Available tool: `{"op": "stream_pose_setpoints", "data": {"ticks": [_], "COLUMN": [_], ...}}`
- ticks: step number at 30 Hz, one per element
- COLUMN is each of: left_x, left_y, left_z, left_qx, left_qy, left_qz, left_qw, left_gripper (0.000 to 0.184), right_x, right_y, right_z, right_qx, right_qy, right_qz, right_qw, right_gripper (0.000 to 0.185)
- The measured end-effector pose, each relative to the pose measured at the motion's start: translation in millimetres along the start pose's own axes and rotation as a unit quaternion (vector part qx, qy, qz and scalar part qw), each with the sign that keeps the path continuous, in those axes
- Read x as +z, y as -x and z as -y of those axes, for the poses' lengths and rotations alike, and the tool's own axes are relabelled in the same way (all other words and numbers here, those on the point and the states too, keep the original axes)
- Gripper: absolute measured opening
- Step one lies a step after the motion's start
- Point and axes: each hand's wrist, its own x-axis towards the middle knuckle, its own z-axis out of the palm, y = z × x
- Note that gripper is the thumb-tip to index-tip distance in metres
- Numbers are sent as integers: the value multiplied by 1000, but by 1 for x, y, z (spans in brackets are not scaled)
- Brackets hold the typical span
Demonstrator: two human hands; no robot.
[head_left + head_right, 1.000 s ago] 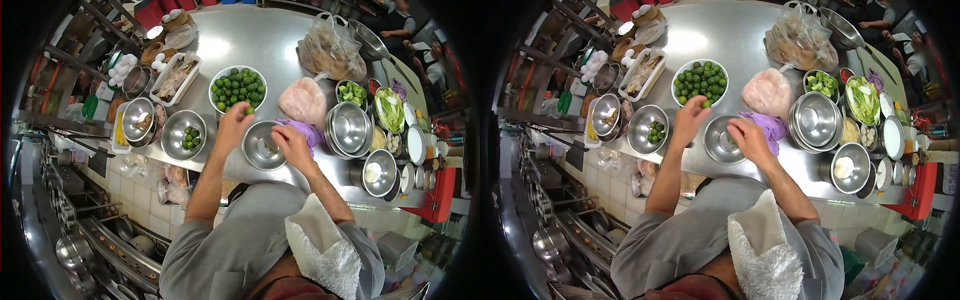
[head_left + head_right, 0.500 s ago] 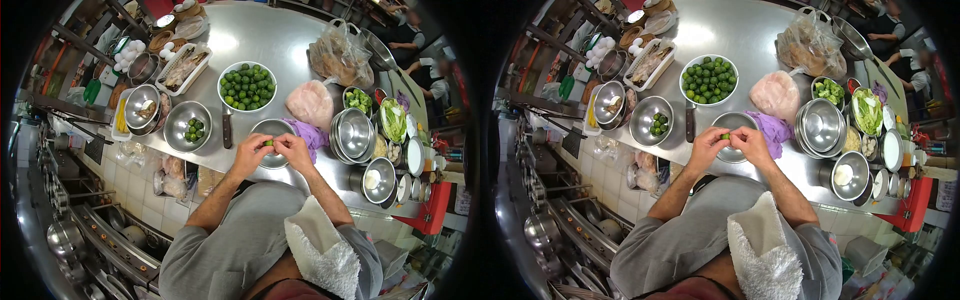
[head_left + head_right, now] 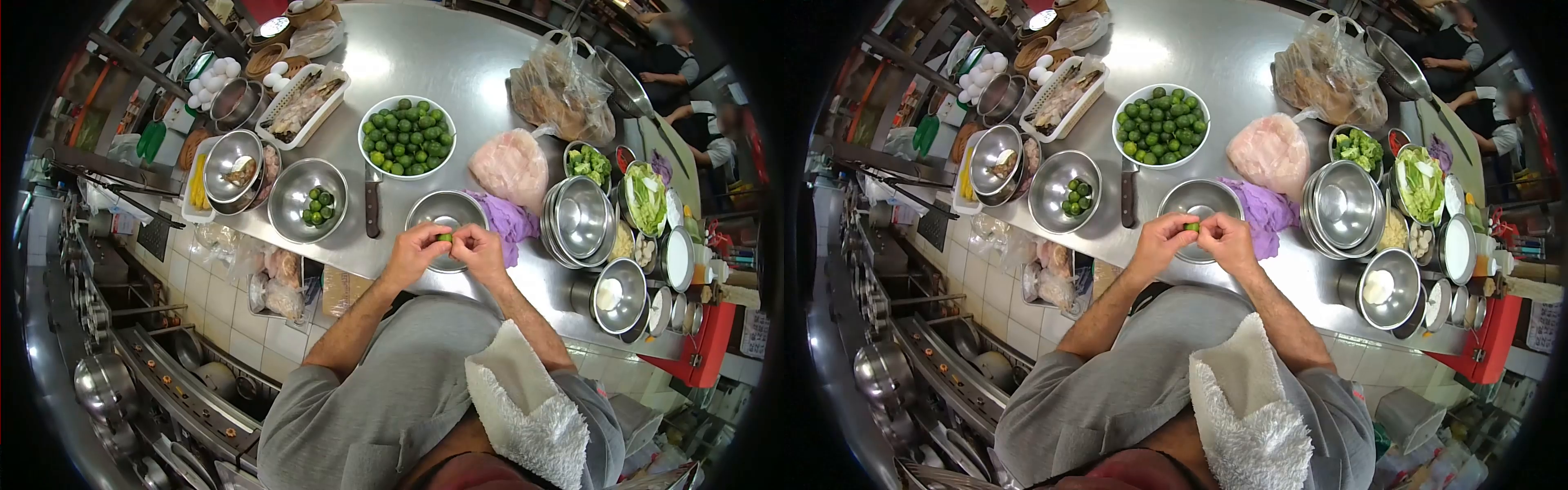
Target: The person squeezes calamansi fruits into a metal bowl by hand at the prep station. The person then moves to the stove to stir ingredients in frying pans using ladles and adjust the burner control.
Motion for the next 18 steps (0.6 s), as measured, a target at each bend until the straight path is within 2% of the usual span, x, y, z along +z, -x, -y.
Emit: {"op": "stream_pose_setpoints", "data": {"ticks": [2, 4, 6, 11, 15, 18], "left_x": [-1, -6, -8, -12, -11, -11], "left_y": [2, 1, 2, 3, 1, 0], "left_z": [5, 6, 8, 8, 4, 2], "left_qx": [-37, -81, -78, -94, -99, -61], "left_qy": [37, 77, 67, 94, 74, 71], "left_qz": [2, 17, 17, 15, 2, 3], "left_qw": [999, 994, 995, 991, 992, 996], "left_gripper": [24, 24, 25, 29, 29, 28], "right_x": [-3, -3, -1, 1, -1, 2], "right_y": [-1, -2, -1, -5, -8, -6], "right_z": [-6, -9, -7, -2, 5, 10], "right_qx": [-111, -95, -85, 57, 50, 28], "right_qy": [160, 154, 150, -14, 19, 8], "right_qz": [8, 9, 11, 20, 65, 72], "right_qw": [981, 983, 985, 998, 996, 997], "right_gripper": [4, 4, 4, 5, 9, 11]}}
